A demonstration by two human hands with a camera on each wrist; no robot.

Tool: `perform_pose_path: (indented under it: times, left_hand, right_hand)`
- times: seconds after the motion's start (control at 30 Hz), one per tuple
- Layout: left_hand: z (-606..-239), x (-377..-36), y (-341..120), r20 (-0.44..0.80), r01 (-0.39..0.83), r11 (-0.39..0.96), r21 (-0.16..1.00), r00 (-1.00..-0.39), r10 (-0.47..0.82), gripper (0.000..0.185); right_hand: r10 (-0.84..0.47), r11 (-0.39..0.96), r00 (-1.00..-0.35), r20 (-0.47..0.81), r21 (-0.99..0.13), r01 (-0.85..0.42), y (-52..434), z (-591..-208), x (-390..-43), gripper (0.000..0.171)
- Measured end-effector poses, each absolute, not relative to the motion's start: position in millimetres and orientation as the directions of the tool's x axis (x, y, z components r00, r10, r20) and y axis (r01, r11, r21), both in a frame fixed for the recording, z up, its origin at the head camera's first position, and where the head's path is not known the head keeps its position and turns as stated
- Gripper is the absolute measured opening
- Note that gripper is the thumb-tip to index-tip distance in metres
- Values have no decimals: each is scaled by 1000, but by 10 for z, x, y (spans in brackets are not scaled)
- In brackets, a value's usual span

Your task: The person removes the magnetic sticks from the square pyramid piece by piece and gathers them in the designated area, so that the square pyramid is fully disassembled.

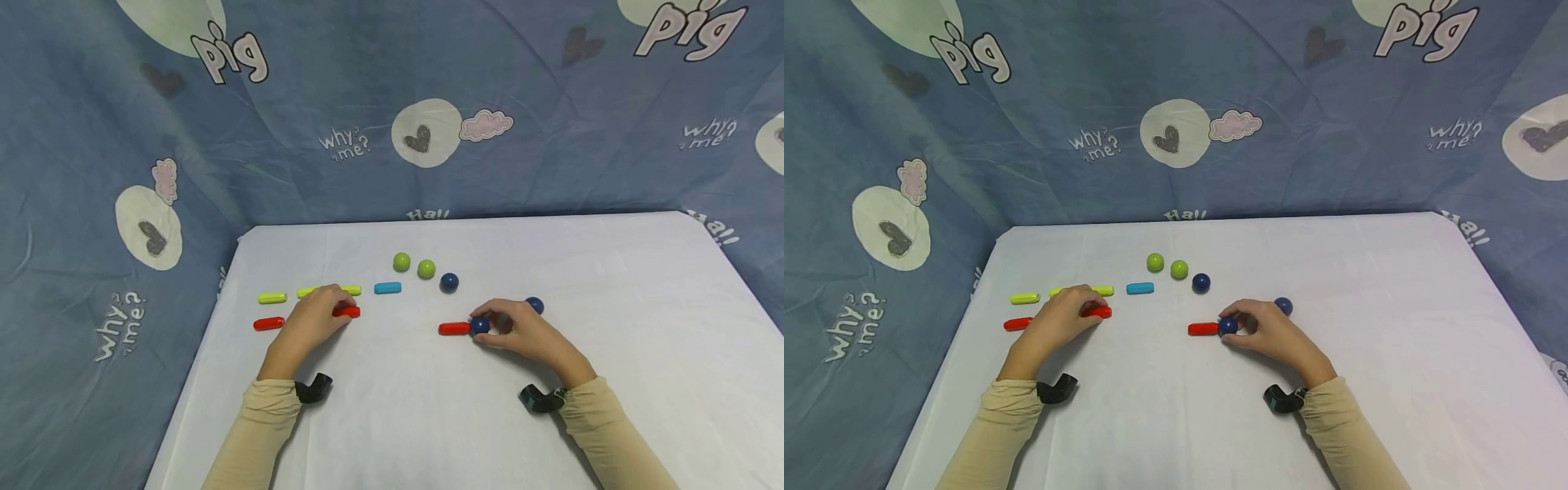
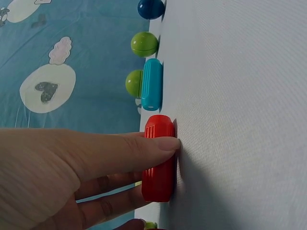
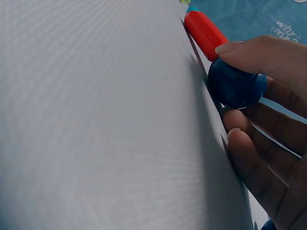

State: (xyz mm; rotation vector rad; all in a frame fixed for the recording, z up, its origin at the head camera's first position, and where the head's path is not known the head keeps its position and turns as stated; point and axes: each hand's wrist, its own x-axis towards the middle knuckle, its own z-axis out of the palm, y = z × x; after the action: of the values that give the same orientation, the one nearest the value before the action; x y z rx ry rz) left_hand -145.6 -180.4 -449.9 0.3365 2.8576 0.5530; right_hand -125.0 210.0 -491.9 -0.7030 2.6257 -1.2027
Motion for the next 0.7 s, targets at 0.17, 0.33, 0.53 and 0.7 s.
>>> perform_pose_path:
  times: [0.17, 0.33, 0.53, 0.7]
  left_hand:
    - [-4502, -1459, -1804, -163, 182, 905, 385, -952, 261, 23]
    - [-4498, -1458, -1802, -162, 182, 904, 387, -952, 261, 25]
    - [-4494, -1450, -1769, -88, 253, 894, 370, -949, 304, 32]
    - [-4488, -1404, -1643, -14, 305, 868, 392, -941, 337, 33]
  right_hand:
    - [-483, 567, -875, 41, -747, -348, 2100, -4916, -1249, 35]
    - [-480, 570, -876, 37, -746, -344, 2099, -4912, -1247, 35]
    - [-484, 564, -874, 37, -751, -344, 2092, -4918, -1245, 35]
    - [-485, 558, -873, 43, -754, -347, 2081, -4925, -1242, 35]
